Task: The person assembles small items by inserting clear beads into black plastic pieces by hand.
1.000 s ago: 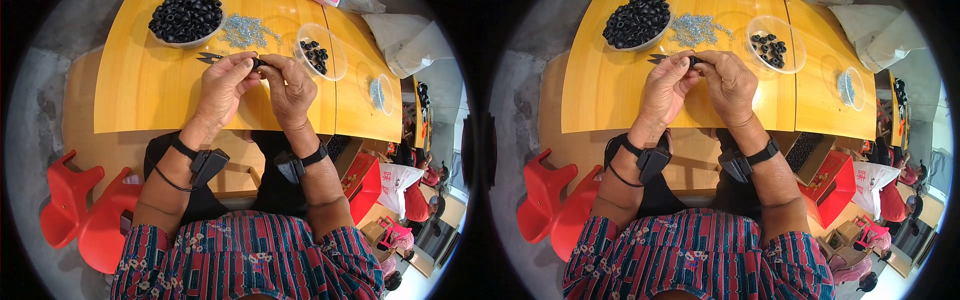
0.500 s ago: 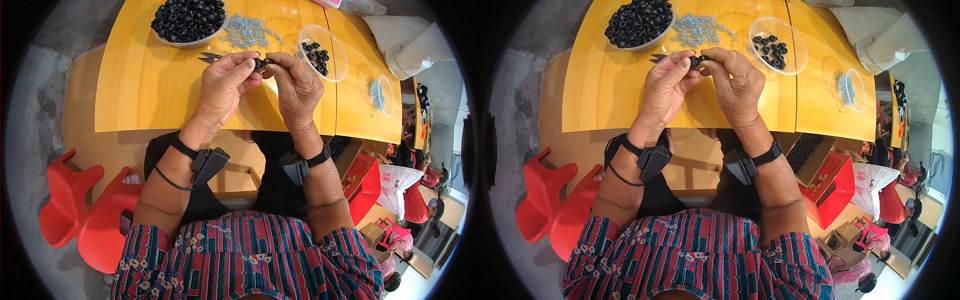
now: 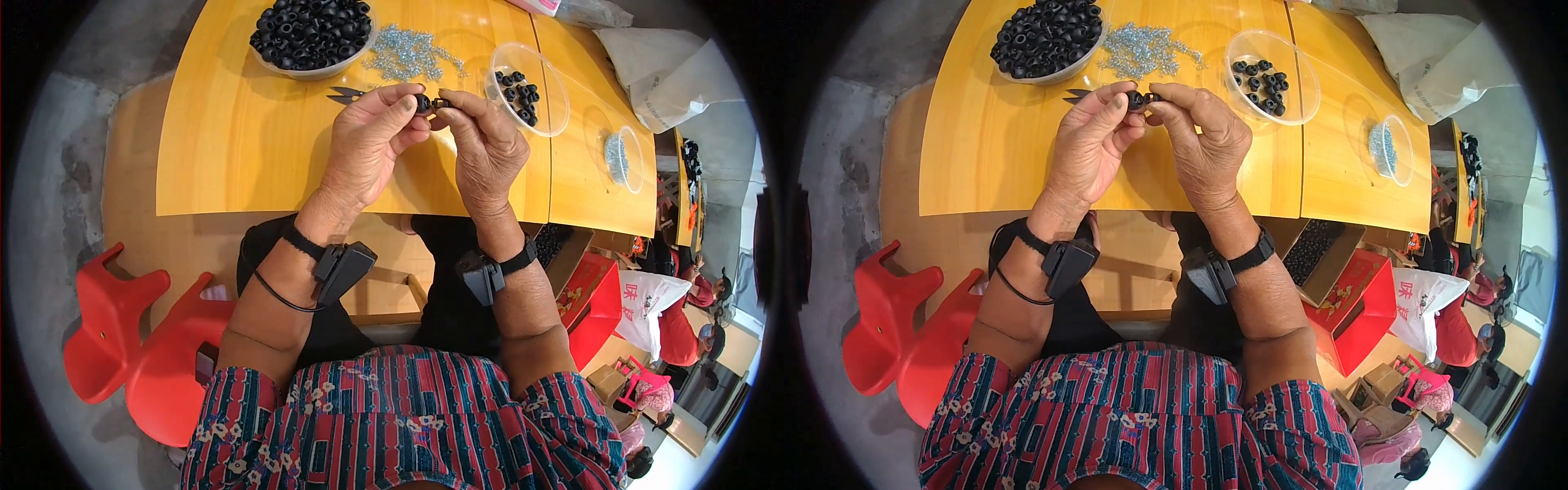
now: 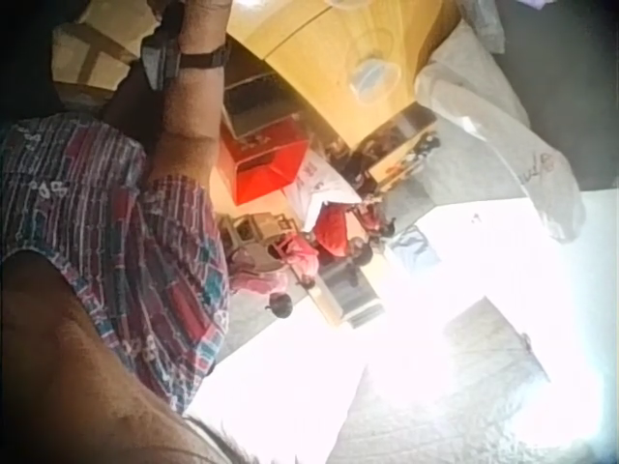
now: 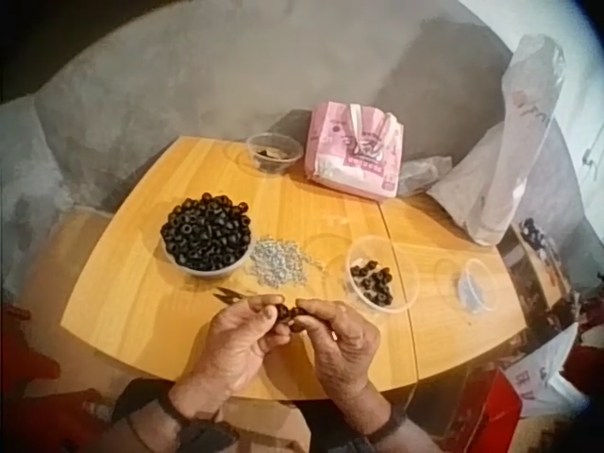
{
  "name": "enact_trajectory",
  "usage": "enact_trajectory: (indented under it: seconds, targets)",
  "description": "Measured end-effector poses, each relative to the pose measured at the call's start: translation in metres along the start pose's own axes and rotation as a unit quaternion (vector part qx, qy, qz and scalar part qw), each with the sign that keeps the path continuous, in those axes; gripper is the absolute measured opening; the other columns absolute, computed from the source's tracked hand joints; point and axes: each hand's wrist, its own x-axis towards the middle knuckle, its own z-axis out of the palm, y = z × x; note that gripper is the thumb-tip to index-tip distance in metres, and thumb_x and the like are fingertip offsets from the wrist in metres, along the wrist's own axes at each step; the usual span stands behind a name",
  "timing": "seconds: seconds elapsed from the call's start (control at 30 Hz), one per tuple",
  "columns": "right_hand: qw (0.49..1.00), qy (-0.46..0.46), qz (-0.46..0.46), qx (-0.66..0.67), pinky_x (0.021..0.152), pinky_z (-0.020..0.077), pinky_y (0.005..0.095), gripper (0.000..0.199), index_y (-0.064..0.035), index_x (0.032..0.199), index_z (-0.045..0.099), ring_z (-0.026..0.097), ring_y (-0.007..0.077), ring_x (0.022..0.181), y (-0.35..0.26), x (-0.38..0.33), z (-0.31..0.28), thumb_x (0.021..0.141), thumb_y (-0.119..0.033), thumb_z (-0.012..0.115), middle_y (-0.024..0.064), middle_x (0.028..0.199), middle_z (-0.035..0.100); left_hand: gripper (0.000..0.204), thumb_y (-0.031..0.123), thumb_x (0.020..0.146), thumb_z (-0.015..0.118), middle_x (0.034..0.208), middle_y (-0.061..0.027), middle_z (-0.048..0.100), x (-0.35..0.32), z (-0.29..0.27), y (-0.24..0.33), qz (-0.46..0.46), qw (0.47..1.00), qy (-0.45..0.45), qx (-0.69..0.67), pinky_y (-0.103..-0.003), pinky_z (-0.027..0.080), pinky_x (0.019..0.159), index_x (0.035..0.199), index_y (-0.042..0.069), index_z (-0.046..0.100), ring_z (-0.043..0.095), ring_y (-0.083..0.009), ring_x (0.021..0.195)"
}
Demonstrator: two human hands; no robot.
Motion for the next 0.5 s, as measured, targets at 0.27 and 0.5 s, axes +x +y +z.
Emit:
enact_trajectory:
  seconds: [0.27,0.5]
  targets:
    - [1.0,0.014,0.014,0.018,0.059,0.05,0.0212,0.015,-0.0002,0.092,0.067,0.065,0.0119,0.067,0.0005,-0.0022,0.0012,0.076,0.0,0.068,0.0067,0.077,0.066,0.019,0.011,0.09,0.057,0.09,-0.0049,0.062,-0.0002,0.0002,-0.0005,0.004,1.0,0.002,0.012,-0.021,0.052,0.073,0.107,0.001,0.059,0.06,-0.009,0.075]
    - [0.999,0.016,0.02,0.021,0.06,0.0489,0.021,0.016,-0.0007,0.091,0.068,0.063,0.0109,0.067,0.0009,-0.0015,-0.0017,0.075,0.001,0.07,0.0061,0.077,0.066,0.02,0.011,0.09,0.057,0.089,-0.0052,0.062,0.0006,0.0008,-0.0007,0.008,1.0,-0.003,0.01,-0.022,0.052,0.074,0.107,0.001,0.059,0.06,-0.0096,0.076]
